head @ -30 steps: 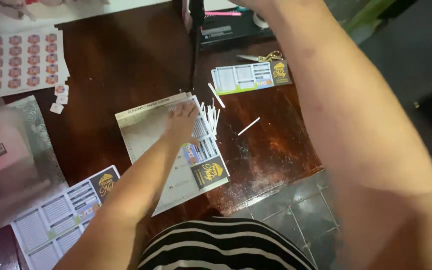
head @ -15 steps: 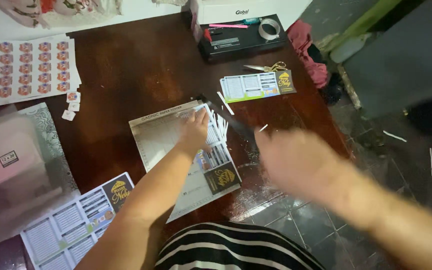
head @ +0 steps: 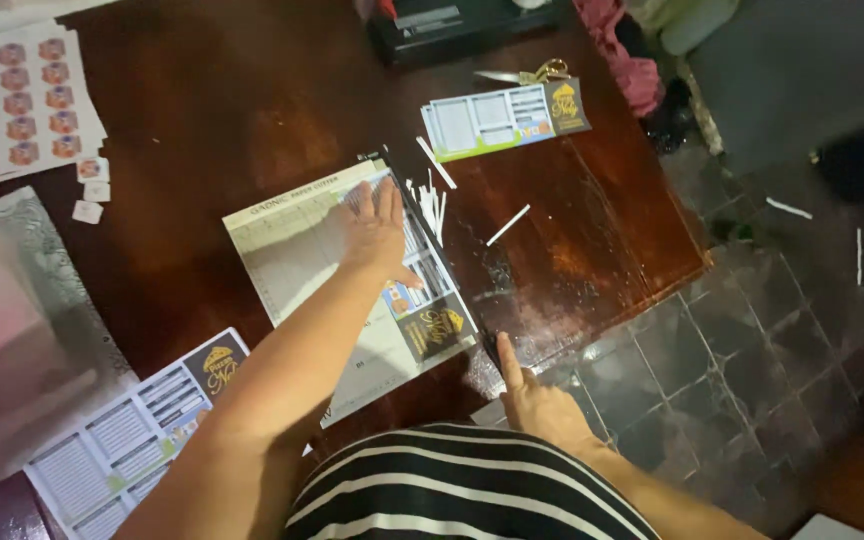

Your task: Trim and cut printed paper sheets using a manual paper cutter and scissors.

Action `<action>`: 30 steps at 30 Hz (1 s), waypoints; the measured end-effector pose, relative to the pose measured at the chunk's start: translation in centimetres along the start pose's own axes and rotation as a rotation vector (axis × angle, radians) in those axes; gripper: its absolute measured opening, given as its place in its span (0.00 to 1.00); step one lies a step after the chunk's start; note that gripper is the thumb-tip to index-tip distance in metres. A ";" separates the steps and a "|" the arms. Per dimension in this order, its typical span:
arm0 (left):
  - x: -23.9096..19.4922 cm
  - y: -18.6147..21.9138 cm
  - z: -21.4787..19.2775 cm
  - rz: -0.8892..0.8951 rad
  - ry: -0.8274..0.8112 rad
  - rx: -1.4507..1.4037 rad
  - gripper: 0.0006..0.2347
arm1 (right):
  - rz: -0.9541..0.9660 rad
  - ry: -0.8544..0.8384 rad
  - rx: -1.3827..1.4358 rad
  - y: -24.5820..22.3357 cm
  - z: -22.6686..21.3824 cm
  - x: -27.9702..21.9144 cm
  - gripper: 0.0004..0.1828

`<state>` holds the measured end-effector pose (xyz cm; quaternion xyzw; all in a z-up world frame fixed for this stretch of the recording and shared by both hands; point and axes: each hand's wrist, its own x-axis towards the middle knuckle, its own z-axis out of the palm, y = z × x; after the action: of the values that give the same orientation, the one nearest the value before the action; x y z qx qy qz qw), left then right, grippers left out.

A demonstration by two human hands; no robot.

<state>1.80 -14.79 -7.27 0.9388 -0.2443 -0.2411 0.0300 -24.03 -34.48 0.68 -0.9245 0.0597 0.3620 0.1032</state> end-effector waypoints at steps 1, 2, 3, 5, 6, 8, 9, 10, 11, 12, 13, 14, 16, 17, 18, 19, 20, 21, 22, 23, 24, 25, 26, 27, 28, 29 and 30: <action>0.2 -0.1 0.2 0.004 0.010 -0.017 0.67 | -0.001 0.000 0.005 0.1 0.6 0.3 0.53; 0.4 -0.1 0.4 0.007 0.020 -0.033 0.68 | -0.001 0.001 0.010 0.2 1.2 0.6 0.53; 0.4 -0.1 0.3 0.009 0.015 -0.031 0.68 | 0.000 -0.002 0.014 0.4 1.5 0.8 0.53; 0.5 -0.1 0.2 0.005 0.021 -0.052 0.69 | -0.037 -0.018 0.013 0.8 2.0 1.1 0.55; 0.2 -0.1 0.0 0.008 0.015 -0.050 0.69 | -0.035 -0.022 0.018 0.8 2.3 1.3 0.55; 0.0 0.1 -0.5 0.004 0.004 -0.044 0.68 | -0.053 -0.018 0.013 0.9 2.8 1.7 0.55; 0.0 0.2 -0.4 0.008 0.000 -0.045 0.68 | -0.048 -0.022 0.015 1.3 3.3 2.0 0.55; 0.0 0.3 -0.4 0.006 0.004 -0.046 0.68 | -0.044 -0.008 0.017 1.6 3.8 2.3 0.53; -0.1 0.2 -0.3 0.001 0.008 -0.046 0.68 | -0.043 0.004 0.019 1.8 4.4 2.7 0.51; -0.1 0.3 -0.3 0.002 0.002 -0.046 0.68 | -0.041 0.000 0.022 2.0 4.8 2.8 0.51; -0.1 0.3 -0.3 -0.004 0.008 -0.050 0.68 | -0.059 0.022 0.035 2.2 5.1 3.0 0.50; -0.1 0.3 -0.4 -0.010 0.013 -0.053 0.68 | -0.076 0.044 0.048 2.3 5.4 3.2 0.50; 0.4 0.2 -0.2 -0.009 0.008 -0.053 0.69 | -0.089 0.045 0.056 2.4 5.4 3.3 0.50; 0.6 0.1 -0.1 -0.007 0.004 -0.054 0.69 | -0.101 0.049 0.064 2.4 5.4 3.4 0.51; 0.5 0.1 0.0 -0.006 0.003 -0.054 0.69 | -0.100 0.049 0.064 2.4 5.4 3.4 0.51; 0.5 0.1 -0.1 -0.002 0.000 -0.052 0.69 | -0.095 0.044 0.072 2.4 5.3 3.4 0.51; 0.5 0.1 -0.1 0.003 -0.003 -0.050 0.69 | -0.090 0.040 0.080 2.3 5.3 3.4 0.51; 0.4 0.2 0.1 0.008 0.000 -0.051 0.69 | -0.086 0.043 0.080 2.6 6.0 3.5 0.51; 0.3 0.2 0.3 0.007 0.005 -0.043 0.69 | -0.085 0.057 0.083 2.9 6.6 3.6 0.51; 0.4 0.2 0.3 0.004 0.016 -0.034 0.69 | -0.087 0.077 0.084 3.1 7.0 3.9 0.51; 0.6 0.2 0.1 0.007 0.024 -0.034 0.69 | -0.085 0.085 0.081 3.3 7.0 4.1 0.51; 0.5 0.2 0.2 0.002 0.032 -0.031 0.69 | -0.094 0.098 0.082 3.3 7.1 4.1 0.51; 0.4 0.2 0.3 -0.003 0.041 -0.027 0.69 | -0.103 0.110 0.083 3.3 7.3 4.1 0.51; 0.2 0.2 0.4 -0.002 0.040 -0.026 0.69 | -0.102 0.111 0.085 3.2 6.8 3.7 0.51; 0.1 0.2 0.5 -0.005 0.042 -0.028 0.69 | -0.120 0.089 0.082 3.1 6.3 3.4 0.53; 0.2 0.2 0.4 -0.005 0.047 -0.030 0.69 | -0.135 0.071 0.078 2.9 5.7 3.1 0.55; 0.2 0.3 0.4 -0.001 0.050 -0.027 0.69 | -0.132 0.076 0.080 2.6 4.3 2.2 0.55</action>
<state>1.67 -15.10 -7.65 0.9441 -0.2398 -0.2207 0.0490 -25.73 -36.02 -4.31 -0.9347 0.0170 0.3163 0.1613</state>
